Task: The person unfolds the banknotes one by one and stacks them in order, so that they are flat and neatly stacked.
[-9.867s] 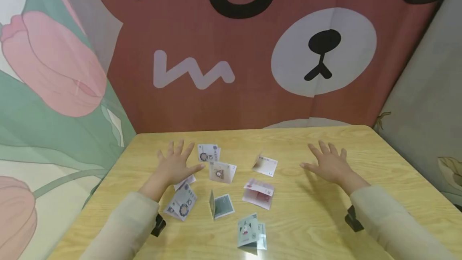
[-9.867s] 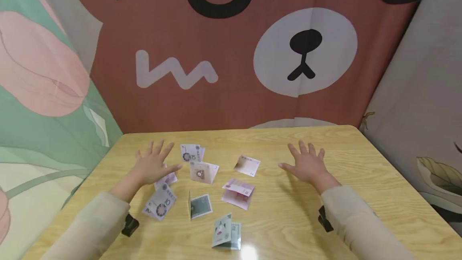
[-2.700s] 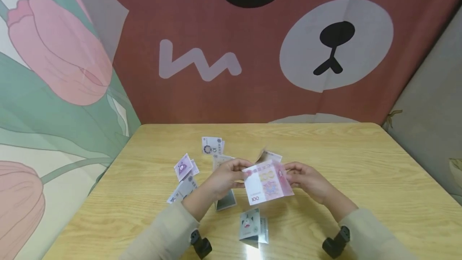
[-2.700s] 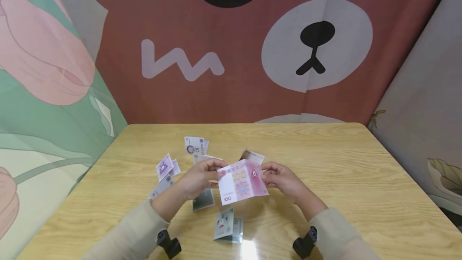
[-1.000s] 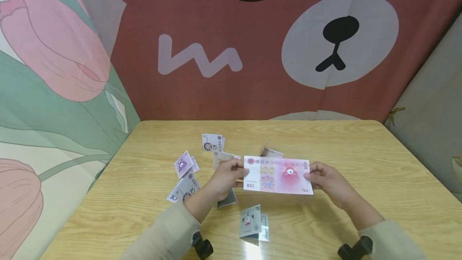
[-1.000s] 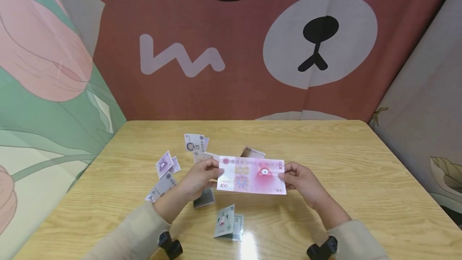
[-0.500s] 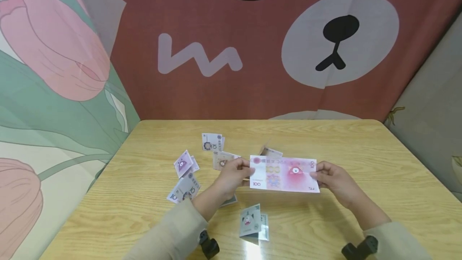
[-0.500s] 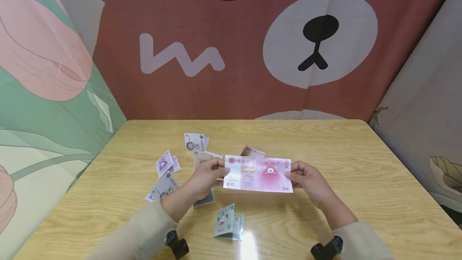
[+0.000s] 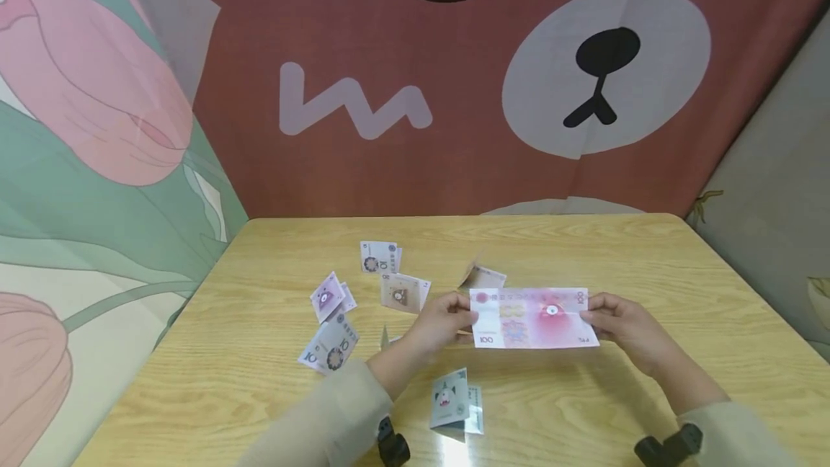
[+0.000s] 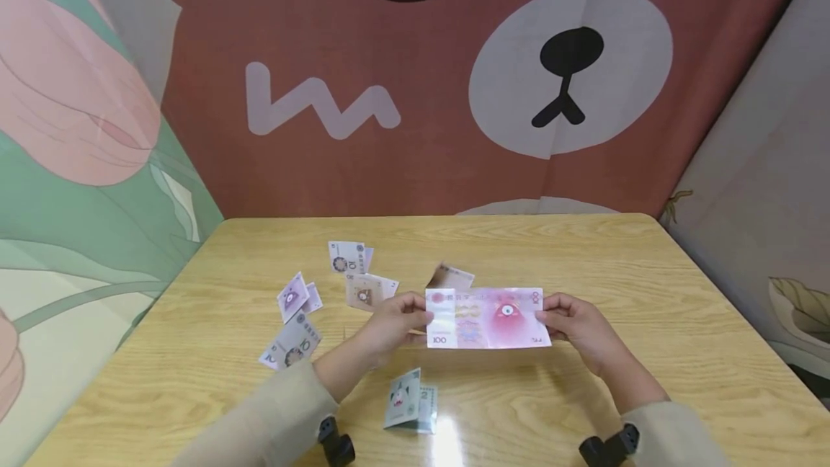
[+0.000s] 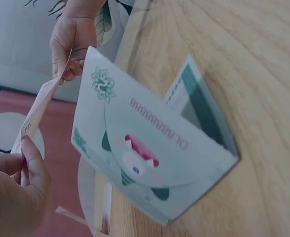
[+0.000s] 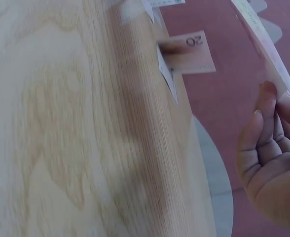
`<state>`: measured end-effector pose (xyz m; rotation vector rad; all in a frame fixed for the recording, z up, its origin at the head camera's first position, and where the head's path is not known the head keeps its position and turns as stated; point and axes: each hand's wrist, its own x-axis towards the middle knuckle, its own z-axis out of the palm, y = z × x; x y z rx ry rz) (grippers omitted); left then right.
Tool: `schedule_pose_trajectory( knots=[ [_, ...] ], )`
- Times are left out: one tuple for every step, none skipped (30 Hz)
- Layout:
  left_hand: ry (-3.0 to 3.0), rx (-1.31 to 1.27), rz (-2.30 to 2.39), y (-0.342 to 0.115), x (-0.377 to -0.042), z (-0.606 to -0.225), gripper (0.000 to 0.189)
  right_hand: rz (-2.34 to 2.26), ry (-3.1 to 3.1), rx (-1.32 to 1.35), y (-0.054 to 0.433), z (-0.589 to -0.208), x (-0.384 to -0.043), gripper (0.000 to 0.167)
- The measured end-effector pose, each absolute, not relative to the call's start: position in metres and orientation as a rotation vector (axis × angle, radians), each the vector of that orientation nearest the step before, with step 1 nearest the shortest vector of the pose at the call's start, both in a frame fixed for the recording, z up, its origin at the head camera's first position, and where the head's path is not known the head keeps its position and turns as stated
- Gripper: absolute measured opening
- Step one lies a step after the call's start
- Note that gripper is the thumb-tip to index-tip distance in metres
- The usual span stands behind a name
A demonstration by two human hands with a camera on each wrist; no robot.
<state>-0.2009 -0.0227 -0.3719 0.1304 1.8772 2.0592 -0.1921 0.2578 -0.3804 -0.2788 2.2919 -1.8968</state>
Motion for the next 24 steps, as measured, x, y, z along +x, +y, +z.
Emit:
schedule_pose_trajectory(
  knots=[
    [1.877, 0.128, 2.052, -0.021, -0.201, -0.372, 0.010, -1.891, 2.300, -0.277, 0.260, -0.381, -0.192, 0.004],
    [1.876, 0.126, 2.047, -0.018, -0.202, -0.373, 0.010, -1.890, 2.302, -0.283, 0.262, -0.381, -0.192, 0.004],
    [1.877, 0.123, 2.042, -0.016, -0.203, -0.373, 0.010, -1.892, 2.301, -0.287, 0.265, -0.382, -0.193, 0.004],
    [1.881, 0.121, 2.032, -0.014, -0.204, -0.373, 0.010, -1.894, 2.298, -0.293, 0.267, -0.382, -0.193, 0.005],
    [1.886, 0.119, 2.020, -0.012, -0.205, -0.373, 0.009, -1.894, 2.299, -0.287, 0.269, -0.382, -0.193, 0.005],
    [1.890, 0.118, 2.011, -0.009, -0.206, -0.372, 0.009, -1.898, 2.292, -0.289, 0.271, -0.383, -0.193, 0.005],
    [1.898, 0.115, 2.001, -0.007, -0.207, -0.372, 0.008, -1.899, 2.289, -0.292, 0.274, -0.383, -0.194, 0.006],
    [1.908, 0.113, 1.990, -0.005, -0.208, -0.371, 0.008, -1.897, 2.287, -0.296, 0.276, -0.383, -0.194, 0.006],
    [1.920, 0.112, 1.981, -0.002, -0.209, -0.370, 0.007, -1.896, 2.287, -0.295, 0.278, -0.383, -0.195, 0.006],
    [1.927, 0.110, 1.975, 0.000, -0.210, -0.369, 0.006, -1.895, 2.289, -0.292, 0.281, -0.383, -0.195, 0.006],
    [1.934, 0.110, 1.969, 0.003, -0.210, -0.368, 0.006, -1.890, 2.297, -0.289, 0.284, -0.383, -0.196, 0.007],
    [1.935, 0.111, 1.968, 0.006, -0.211, -0.367, 0.006, -1.889, 2.302, -0.282, 0.286, -0.383, -0.196, 0.007],
    [1.939, 0.109, 1.962, 0.009, -0.210, -0.366, 0.006, -1.883, 2.312, -0.274, 0.289, -0.383, -0.197, 0.007],
    [1.936, 0.105, 1.962, 0.012, -0.211, -0.366, 0.007, -1.879, 2.321, -0.264, 0.292, -0.382, -0.197, 0.007],
    [1.931, 0.097, 1.966, 0.015, -0.210, -0.365, 0.006, -1.874, 2.329, -0.253, 0.295, -0.382, -0.198, 0.007],
    [1.929, 0.087, 1.968, 0.018, -0.210, -0.365, 0.006, -1.869, 2.335, -0.244, 0.298, -0.382, -0.198, 0.007],
    [1.933, 0.075, 1.967, 0.021, -0.210, -0.364, 0.006, -1.866, 2.334, -0.240, 0.300, -0.382, -0.199, 0.007],
    [1.933, 0.061, 1.968, 0.024, -0.210, -0.363, 0.006, -1.869, 2.330, -0.234, 0.303, -0.382, -0.199, 0.008],
    [1.937, 0.048, 1.967, 0.026, -0.210, -0.363, 0.006, -1.872, 2.325, -0.232, 0.305, -0.383, -0.200, 0.009],
    [1.941, 0.037, 1.967, 0.029, -0.211, -0.363, 0.006, -1.878, 2.319, -0.234, 0.307, -0.383, -0.200, 0.010],
    [1.952, 0.031, 1.960, 0.031, -0.211, -0.363, 0.006, -1.881, 2.314, -0.233, 0.308, -0.383, -0.200, 0.011],
    [1.961, 0.031, 1.953, 0.033, -0.211, -0.363, 0.006, -1.880, 2.312, -0.229, 0.310, -0.383, -0.200, 0.012],
    [1.966, 0.030, 1.950, 0.035, -0.212, -0.363, 0.006, -1.870, 2.320, -0.221, 0.312, -0.384, -0.201, 0.012],
    [1.964, 0.034, 1.949, 0.037, -0.212, -0.363, 0.006, -1.854, 2.333, -0.207, 0.314, -0.384, -0.201, 0.011]
  ],
)
